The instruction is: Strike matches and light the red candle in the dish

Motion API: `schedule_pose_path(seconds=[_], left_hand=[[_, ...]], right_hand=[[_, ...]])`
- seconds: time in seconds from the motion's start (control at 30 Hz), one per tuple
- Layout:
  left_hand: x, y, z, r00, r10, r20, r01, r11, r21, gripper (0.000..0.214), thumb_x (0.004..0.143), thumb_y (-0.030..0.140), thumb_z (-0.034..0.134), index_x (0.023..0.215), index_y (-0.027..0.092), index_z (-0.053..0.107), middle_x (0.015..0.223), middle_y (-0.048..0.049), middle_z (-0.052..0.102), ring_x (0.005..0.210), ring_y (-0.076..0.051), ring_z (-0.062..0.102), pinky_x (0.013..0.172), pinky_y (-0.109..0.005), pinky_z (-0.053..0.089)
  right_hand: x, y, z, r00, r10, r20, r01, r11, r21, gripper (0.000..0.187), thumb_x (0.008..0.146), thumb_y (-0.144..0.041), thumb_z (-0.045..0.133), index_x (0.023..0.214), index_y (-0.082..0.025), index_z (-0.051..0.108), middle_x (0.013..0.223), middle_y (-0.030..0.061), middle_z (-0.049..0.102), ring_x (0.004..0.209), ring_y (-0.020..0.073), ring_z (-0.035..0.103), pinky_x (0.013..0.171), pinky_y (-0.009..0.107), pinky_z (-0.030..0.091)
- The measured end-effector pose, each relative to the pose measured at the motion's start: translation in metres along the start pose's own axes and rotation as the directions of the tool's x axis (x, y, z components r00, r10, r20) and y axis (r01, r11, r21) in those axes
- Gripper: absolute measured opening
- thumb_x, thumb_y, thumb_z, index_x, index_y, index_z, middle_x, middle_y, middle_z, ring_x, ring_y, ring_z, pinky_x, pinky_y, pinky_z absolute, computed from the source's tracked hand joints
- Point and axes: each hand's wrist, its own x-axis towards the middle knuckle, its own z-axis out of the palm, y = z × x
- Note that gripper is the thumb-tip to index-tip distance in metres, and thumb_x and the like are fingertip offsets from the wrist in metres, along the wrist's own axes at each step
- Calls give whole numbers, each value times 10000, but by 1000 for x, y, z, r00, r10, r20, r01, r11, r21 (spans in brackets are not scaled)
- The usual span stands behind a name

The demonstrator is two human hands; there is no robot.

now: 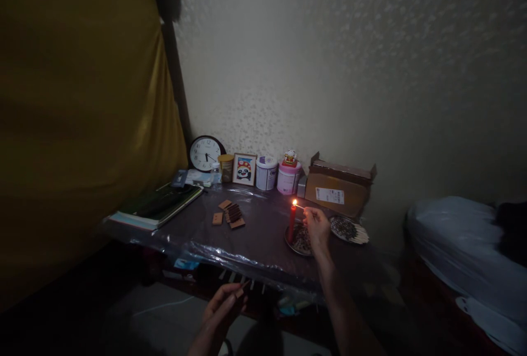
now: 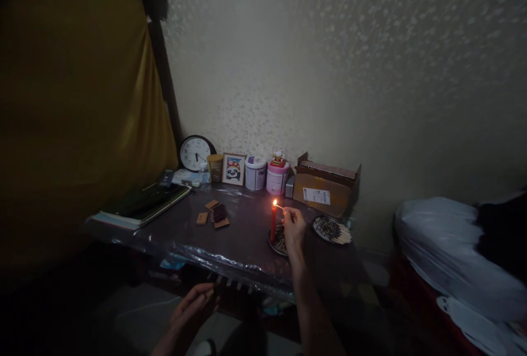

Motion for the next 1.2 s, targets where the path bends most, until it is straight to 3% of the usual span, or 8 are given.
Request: schedule_pose_path(seconds=[1.2], left_hand=[[1,0,0,1000,-4,8,4,1000,-16,336,563,380,761,814,169,686,819,-100,735,808,-251,662,761,-356,479]], right_hand=[[0,-1,-1,1000,-8,-9,8,1000,-23,177,623,-345,606,675,-177,616,600,-18,630,453,117,552,454,241,434]])
